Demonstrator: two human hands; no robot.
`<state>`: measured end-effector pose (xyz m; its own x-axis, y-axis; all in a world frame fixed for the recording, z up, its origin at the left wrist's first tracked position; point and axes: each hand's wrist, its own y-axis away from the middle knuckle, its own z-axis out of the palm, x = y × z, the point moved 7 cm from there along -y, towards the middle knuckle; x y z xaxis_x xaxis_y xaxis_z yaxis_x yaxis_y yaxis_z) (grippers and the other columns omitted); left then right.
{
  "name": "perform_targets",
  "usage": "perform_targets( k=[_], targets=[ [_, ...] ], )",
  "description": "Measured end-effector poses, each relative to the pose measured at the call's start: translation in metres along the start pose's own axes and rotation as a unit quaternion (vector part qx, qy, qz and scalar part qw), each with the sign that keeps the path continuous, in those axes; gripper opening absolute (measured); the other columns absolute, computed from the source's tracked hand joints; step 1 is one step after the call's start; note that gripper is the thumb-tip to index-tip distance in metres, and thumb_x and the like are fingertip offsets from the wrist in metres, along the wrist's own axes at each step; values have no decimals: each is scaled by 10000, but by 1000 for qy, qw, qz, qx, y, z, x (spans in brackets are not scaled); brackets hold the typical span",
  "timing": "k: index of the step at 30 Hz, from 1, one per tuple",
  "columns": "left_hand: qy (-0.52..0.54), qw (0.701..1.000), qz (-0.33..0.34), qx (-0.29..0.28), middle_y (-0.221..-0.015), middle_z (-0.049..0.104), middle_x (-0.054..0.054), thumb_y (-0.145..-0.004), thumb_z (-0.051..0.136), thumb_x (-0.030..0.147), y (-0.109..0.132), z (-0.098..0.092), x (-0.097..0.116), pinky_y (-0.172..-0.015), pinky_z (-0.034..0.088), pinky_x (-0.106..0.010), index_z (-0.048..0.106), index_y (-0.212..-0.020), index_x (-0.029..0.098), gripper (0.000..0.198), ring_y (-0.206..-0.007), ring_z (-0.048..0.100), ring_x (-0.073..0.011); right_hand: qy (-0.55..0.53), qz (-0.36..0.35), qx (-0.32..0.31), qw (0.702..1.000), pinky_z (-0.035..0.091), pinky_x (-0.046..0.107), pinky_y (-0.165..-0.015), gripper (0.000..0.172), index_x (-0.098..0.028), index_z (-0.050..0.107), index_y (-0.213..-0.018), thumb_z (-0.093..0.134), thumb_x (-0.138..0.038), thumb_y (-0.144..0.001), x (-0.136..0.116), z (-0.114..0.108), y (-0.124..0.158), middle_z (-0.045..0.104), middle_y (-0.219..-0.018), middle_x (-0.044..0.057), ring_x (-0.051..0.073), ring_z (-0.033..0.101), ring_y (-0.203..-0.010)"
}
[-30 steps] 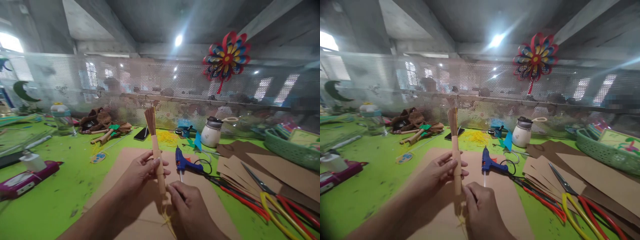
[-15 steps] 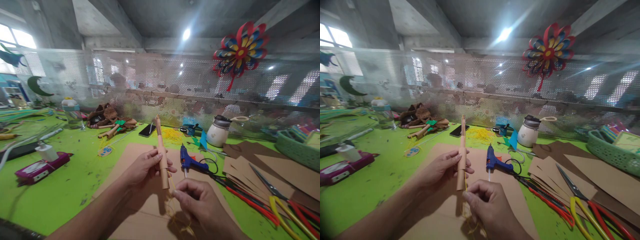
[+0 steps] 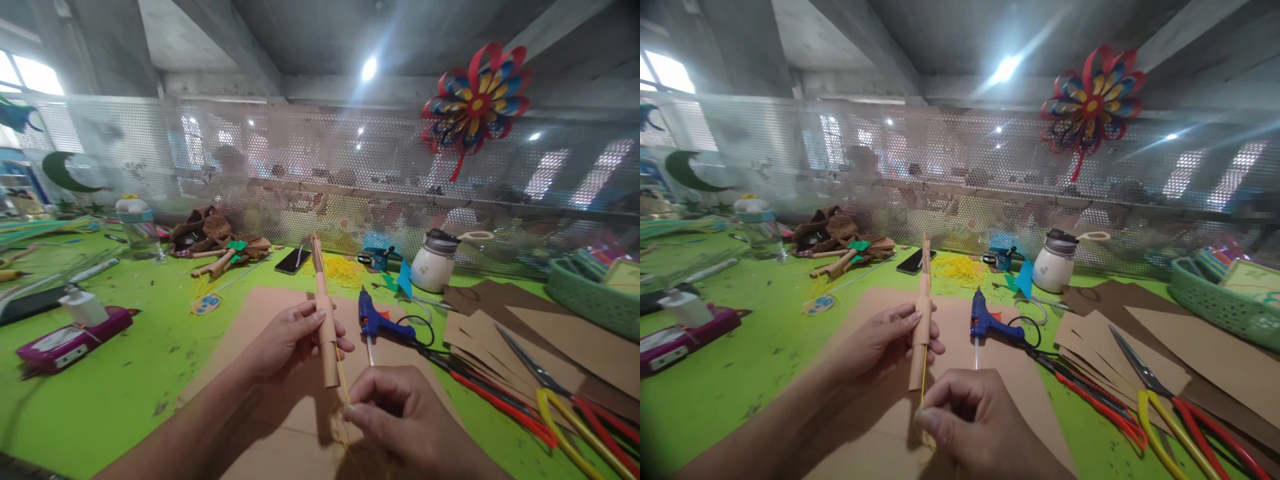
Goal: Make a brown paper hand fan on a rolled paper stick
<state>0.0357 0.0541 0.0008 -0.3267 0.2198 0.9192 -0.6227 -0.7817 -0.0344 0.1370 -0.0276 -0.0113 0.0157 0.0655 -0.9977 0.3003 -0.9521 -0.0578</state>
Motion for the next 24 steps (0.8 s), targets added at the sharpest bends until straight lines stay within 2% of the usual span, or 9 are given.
perform_targets(
  k=[4,10,16,21,24],
  targets=[
    [-10,1000,13,24,-802,666,-72,-842,598,263,-1,-4,1,-633,505,-269,536,-897,135,152,-704,683,-192,61,-13,-47,997,261,198,-481,188,-144,617,-656,646,-311,-737,-3,7,0,429,-535,-49,75,342,-517],
    [-36,996,48,64,-768,649,-37,-807,650,284,-2,-10,6,-649,515,-298,527,-873,154,191,-660,673,-182,101,7,-82,992,247,200,-470,164,-154,605,-623,604,-274,-734,-3,14,2,376,-505,-64,75,314,-491],
    [-27,994,39,102,-763,661,-48,-795,662,275,-1,-17,10,-633,509,-282,526,-835,144,193,-668,686,-193,195,2,-42,980,340,200,-542,97,-166,639,-658,570,-173,-725,-6,3,1,528,-588,-28,106,444,-581],
    [-1,994,30,104,-770,689,-73,-846,588,200,-1,-20,9,-563,480,-206,541,-823,123,93,-697,699,-181,228,1,6,974,377,209,-561,141,-155,618,-665,547,-214,-771,-7,-11,-5,561,-597,-14,116,477,-588],
    [26,994,26,107,-776,710,-125,-893,484,146,-3,-22,8,-657,524,-247,545,-872,98,81,-736,706,-198,254,-10,33,966,381,213,-558,144,-158,609,-662,547,-217,-778,-10,-18,-8,557,-599,-13,117,483,-587]
  ],
)
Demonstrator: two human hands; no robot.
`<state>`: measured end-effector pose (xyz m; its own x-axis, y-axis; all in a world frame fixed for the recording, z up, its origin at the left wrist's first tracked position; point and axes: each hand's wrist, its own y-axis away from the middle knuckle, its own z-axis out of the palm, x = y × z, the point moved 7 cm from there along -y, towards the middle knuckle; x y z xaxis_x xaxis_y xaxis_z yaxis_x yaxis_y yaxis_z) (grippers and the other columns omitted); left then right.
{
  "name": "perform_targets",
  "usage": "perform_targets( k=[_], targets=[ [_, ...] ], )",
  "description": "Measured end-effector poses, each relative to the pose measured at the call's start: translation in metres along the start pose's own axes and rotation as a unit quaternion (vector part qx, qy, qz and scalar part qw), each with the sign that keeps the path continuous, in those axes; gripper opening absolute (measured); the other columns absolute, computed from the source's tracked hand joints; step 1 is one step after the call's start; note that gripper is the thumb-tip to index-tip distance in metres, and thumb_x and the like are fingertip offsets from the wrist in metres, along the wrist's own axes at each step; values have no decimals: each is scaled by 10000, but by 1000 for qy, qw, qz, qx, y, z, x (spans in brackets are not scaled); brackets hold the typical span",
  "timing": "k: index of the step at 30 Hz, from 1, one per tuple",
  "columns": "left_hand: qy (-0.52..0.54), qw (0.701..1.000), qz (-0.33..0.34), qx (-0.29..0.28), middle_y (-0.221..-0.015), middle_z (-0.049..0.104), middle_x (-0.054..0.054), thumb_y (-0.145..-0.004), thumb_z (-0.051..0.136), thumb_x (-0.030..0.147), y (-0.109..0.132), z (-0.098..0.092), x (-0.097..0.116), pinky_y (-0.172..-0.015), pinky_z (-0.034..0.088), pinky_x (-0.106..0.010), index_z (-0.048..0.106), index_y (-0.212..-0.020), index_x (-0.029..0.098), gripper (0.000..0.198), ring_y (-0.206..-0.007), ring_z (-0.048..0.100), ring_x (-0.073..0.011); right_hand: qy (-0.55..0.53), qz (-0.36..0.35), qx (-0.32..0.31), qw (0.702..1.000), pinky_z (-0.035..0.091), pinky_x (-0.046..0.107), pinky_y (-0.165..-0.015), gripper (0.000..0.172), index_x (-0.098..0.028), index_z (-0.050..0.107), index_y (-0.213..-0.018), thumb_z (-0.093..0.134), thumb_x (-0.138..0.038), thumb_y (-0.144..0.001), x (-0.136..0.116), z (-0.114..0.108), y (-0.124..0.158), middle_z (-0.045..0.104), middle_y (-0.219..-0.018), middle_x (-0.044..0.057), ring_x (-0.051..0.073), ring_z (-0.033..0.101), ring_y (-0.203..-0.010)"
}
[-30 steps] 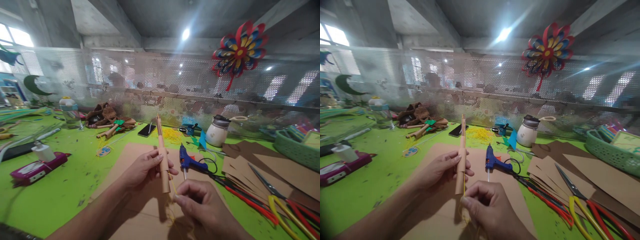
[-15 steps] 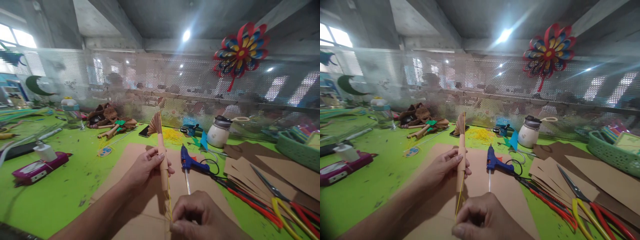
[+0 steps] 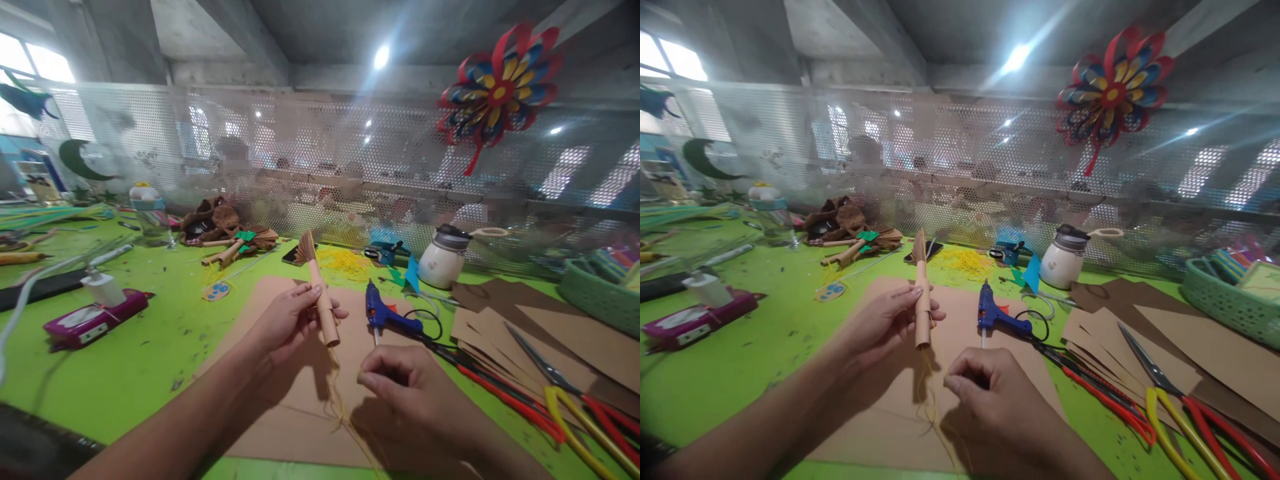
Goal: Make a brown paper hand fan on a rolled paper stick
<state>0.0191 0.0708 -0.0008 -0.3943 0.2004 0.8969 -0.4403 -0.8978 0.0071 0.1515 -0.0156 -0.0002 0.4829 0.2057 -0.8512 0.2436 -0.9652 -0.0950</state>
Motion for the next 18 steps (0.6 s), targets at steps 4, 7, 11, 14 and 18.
perform_targets(
  k=[4,7,11,14,18],
  targets=[
    [34,999,-9,11,-761,717,-141,-899,435,97,-2,-2,-1,-681,547,-277,545,-940,76,119,-723,707,-200,-5,-18,30,999,374,223,-541,168,-167,602,-665,538,-251,-796,-2,-5,-1,538,-586,-17,115,464,-562],
    [42,999,-21,18,-736,712,-139,-892,444,87,-4,-4,-2,-627,552,-260,548,-926,72,110,-692,703,-193,3,-26,58,998,362,227,-529,177,-167,600,-673,529,-258,-807,-2,-8,0,532,-582,-18,113,451,-551],
    [33,999,-13,18,-745,708,-125,-879,481,104,-3,-4,-1,-645,554,-273,551,-899,89,75,-711,705,-202,20,-43,59,997,361,226,-528,185,-160,613,-680,526,-257,-812,-6,-6,3,546,-581,-12,115,464,-553],
    [14,1000,3,8,-762,704,-106,-869,510,114,-1,-2,2,-690,545,-275,548,-857,108,40,-747,708,-209,4,-55,56,997,359,226,-517,207,-161,624,-687,525,-289,-817,-9,-4,5,557,-579,-7,118,474,-544],
    [-10,1000,-5,19,-714,687,-75,-863,546,146,-1,-2,1,-647,531,-258,516,-809,135,63,-717,706,-203,24,-25,128,991,372,247,-548,210,-167,595,-648,509,-282,-801,1,-15,2,545,-599,2,139,488,-581]
  ],
)
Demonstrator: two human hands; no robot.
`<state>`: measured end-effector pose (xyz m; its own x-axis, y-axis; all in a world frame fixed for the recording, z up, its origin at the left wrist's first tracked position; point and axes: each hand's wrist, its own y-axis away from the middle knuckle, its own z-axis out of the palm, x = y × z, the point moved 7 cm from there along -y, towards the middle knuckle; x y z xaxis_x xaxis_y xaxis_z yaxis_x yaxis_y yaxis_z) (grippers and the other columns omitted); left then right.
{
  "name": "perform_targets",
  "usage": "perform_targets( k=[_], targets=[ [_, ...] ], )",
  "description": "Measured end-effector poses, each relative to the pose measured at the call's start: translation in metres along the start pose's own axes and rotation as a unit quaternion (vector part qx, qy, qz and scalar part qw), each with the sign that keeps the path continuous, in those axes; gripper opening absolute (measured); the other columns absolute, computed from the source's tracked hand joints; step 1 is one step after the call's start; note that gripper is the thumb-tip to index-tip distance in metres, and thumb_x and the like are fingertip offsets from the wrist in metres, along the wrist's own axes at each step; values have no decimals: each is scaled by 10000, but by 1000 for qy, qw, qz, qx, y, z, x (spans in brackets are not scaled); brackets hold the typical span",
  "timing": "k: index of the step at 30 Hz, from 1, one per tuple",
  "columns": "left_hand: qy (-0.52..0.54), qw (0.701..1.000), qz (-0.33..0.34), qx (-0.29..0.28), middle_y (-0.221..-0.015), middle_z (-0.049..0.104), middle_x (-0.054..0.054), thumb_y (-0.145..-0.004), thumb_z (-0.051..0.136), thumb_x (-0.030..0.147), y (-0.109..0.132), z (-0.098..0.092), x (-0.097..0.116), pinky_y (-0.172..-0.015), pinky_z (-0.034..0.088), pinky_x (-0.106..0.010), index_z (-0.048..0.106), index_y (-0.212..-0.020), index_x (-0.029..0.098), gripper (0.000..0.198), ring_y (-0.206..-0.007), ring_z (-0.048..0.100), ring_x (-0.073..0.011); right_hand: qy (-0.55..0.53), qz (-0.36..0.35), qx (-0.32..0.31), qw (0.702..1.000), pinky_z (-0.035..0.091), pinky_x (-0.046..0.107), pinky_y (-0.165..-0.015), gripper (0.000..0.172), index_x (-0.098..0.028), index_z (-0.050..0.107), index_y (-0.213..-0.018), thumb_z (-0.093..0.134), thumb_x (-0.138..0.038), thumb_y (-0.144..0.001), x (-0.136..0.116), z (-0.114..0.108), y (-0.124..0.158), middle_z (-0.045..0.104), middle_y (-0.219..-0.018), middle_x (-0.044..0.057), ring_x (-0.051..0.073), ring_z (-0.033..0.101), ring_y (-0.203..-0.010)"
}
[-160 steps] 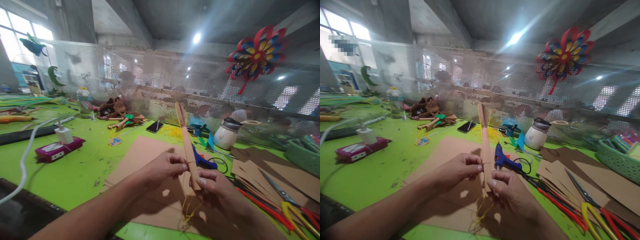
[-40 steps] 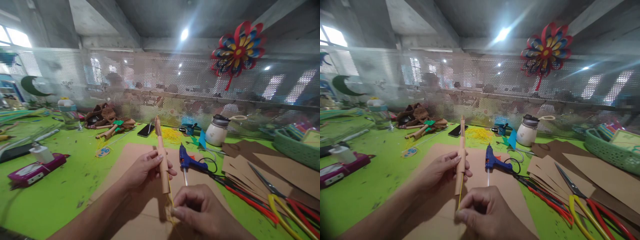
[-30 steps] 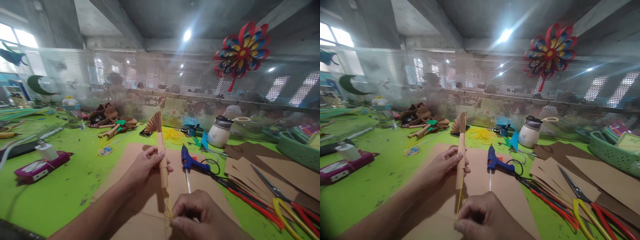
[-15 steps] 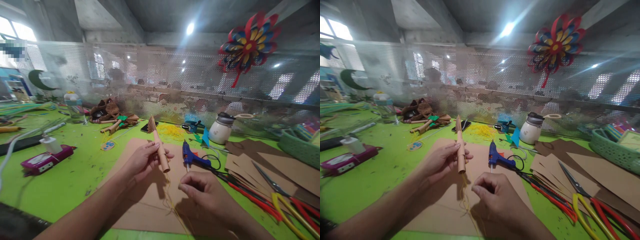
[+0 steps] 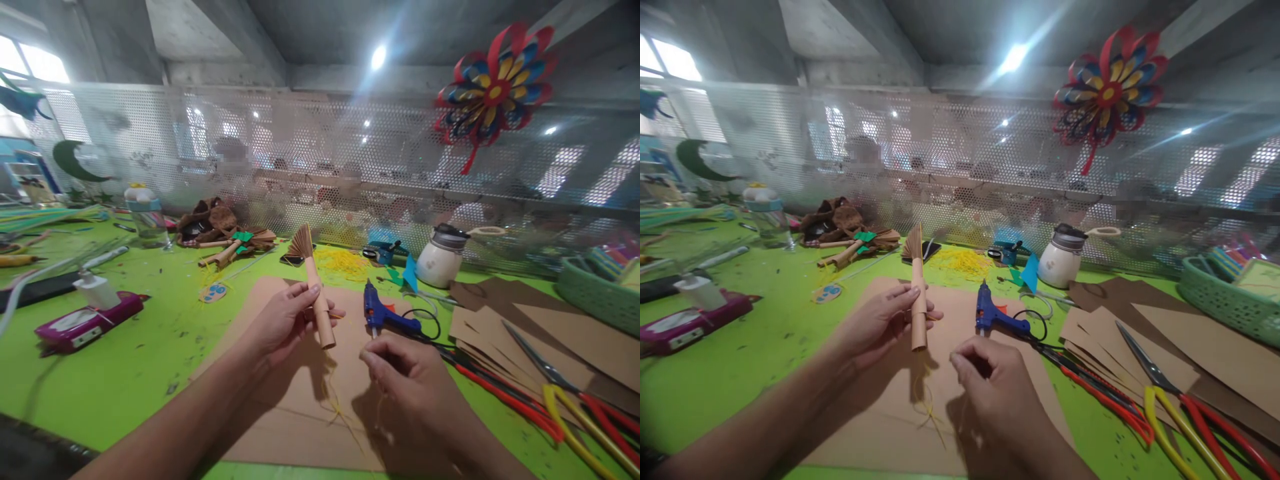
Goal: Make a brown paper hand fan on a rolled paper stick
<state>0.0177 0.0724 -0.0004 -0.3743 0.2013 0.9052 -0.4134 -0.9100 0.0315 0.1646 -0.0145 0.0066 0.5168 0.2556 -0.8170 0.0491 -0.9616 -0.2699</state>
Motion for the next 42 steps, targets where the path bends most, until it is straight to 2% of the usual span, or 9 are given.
perform_targets(
  k=[3,7,13,15,18,22,26,32,42],
  targets=[
    [-6,999,2,37,-700,676,-57,-877,531,149,-2,-5,-1,-628,516,-235,485,-815,155,77,-715,705,-188,30,32,39,998,372,266,-569,212,-173,549,-577,524,-249,-774,15,-5,-6,518,-600,2,149,483,-600],
    [2,1000,5,30,-717,672,-45,-883,513,136,-2,-3,-1,-645,514,-258,478,-830,162,69,-733,698,-189,-117,83,-17,989,376,251,-524,203,-160,607,-691,557,-317,-809,26,3,-6,536,-590,-3,127,477,-541],
    [57,998,-3,-25,-792,682,-102,-901,457,137,3,5,1,-682,499,-268,555,-973,97,128,-725,653,-165,-233,23,-82,969,401,213,-496,238,-150,636,-732,566,-341,-856,-8,9,10,614,-643,22,94,499,-514],
    [75,996,-3,-48,-782,669,-105,-899,441,121,5,9,3,-677,491,-267,555,-1068,73,209,-715,634,-161,-185,-22,-130,974,411,197,-495,205,-159,636,-732,556,-299,-858,-21,20,17,634,-641,19,94,526,-523],
    [114,989,-13,-93,-734,626,-85,-916,395,138,9,19,4,-694,497,-295,529,-1159,52,291,-731,615,-175,-39,-191,-137,971,392,175,-519,185,-181,618,-694,531,-239,-846,-41,37,27,611,-603,-13,86,527,-551],
    [140,982,-32,-124,-692,568,-51,-935,347,150,12,31,1,-695,510,-295,515,-1189,53,320,-724,599,-166,141,-343,-111,922,316,182,-456,291,-185,486,-535,512,-214,-824,-50,63,39,513,-502,-49,75,438,-481],
    [141,984,-30,-110,-692,573,-62,-932,335,133,12,31,0,-713,529,-300,513,-1179,31,321,-747,613,-177,196,-354,-135,905,306,177,-439,258,-184,516,-559,524,-221,-814,-53,75,39,526,-509,-38,74,448,-473],
    [142,983,-19,-110,-660,547,-51,-929,312,137,12,30,2,-704,534,-298,508,-1172,25,331,-732,594,-171,205,-292,-222,908,224,190,-374,340,-173,443,-495,641,-270,-754,-59,80,33,483,-483,-67,65,390,-445],
    [108,987,12,-118,-548,441,37,-956,351,226,12,34,2,-640,504,-265,573,-987,108,253,-555,524,-108,145,-351,-116,918,289,163,-433,293,-181,451,-518,513,-190,-805,-59,75,38,469,-491,-57,65,415,-473]
  ],
)
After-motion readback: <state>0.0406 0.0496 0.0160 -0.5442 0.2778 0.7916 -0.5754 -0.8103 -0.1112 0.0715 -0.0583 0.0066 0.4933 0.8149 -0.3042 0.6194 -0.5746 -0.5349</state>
